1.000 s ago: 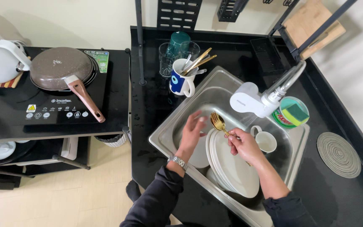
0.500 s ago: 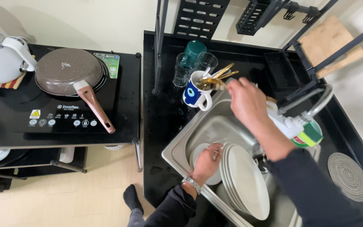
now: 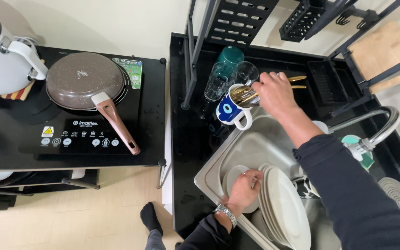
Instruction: The person washes plates, mugs, and cutlery by hand in a sink, rinsing them under running water.
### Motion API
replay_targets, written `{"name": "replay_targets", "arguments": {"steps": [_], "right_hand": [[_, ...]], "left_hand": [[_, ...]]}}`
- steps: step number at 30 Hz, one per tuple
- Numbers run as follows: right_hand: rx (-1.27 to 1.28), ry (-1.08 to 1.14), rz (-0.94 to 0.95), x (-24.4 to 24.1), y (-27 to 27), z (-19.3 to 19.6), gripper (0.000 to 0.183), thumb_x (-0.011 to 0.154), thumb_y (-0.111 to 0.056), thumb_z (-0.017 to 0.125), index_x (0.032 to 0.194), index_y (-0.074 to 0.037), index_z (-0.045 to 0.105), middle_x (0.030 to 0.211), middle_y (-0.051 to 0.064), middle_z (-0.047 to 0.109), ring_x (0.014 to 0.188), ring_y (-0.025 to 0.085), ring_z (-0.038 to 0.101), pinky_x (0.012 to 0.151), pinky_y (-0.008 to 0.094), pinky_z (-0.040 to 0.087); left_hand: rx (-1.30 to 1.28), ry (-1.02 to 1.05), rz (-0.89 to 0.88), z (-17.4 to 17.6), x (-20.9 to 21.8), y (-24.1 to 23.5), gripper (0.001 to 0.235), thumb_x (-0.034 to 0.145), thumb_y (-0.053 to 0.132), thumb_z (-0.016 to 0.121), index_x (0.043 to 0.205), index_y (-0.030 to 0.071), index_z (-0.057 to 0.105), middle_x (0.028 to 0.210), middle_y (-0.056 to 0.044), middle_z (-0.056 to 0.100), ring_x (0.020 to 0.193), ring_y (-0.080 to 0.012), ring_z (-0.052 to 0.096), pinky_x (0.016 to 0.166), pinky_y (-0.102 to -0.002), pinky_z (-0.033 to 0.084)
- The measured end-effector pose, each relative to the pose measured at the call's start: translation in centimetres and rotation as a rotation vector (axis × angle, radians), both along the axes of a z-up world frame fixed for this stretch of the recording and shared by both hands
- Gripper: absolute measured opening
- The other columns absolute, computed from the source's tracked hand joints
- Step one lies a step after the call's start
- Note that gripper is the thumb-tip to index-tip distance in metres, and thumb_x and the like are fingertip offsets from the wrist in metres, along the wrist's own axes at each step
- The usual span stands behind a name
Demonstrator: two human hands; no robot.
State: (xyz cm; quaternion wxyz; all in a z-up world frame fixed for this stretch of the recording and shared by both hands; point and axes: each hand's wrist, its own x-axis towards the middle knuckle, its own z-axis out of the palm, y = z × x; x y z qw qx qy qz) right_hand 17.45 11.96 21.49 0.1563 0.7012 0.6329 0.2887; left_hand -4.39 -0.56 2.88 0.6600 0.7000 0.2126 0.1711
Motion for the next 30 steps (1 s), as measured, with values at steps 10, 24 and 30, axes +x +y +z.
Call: {"name": "replay_targets", "arguments": {"steps": [10,24,30], "right_hand": [[-0.335,0.051,0.088,-0.2,0.1,4.5,0.044,0.085,-0.017,0.076,0.127,-0.031,0.073,0.116,-0.002,0.065,0.108,0.022,0.06,0.103,0.043,0.039],[-0.53,0.086,-0.163,-5.2,3.6,5.2,0.04,0.09,-0.028,0.073,0.129,-0.026,0.068,0.12,0.001,0.071,0.116,0.024,0.063,0.104,0.043,0.037],[-0.4,0.073,-0.189,-0.5,2.1,1.1,0.041,0.086,-0.051,0.073,0.122,-0.031,0.07,0.121,0.0,0.066,0.124,0.023,0.055,0.122,0.058,0.017]], "left_hand": [[-0.02,-0.003,-0.024,0.3,-0.1,0.1,0.031,0.094,0.008,0.051,0.119,0.016,0.068,0.113,0.0,0.069,0.104,-0.0221,0.067,0.089,-0.037,0.056],[-0.065,0.034,-0.015,0.1,-0.1,0.2,0.027,0.096,0.011,0.054,0.118,0.018,0.068,0.115,0.001,0.069,0.102,-0.0187,0.067,0.087,-0.033,0.057],[0.018,-0.041,0.063,-1.2,0.3,-0.2,0.026,0.089,0.009,0.064,0.111,0.02,0.072,0.1,-0.004,0.073,0.093,-0.027,0.07,0.079,-0.038,0.061]]}}
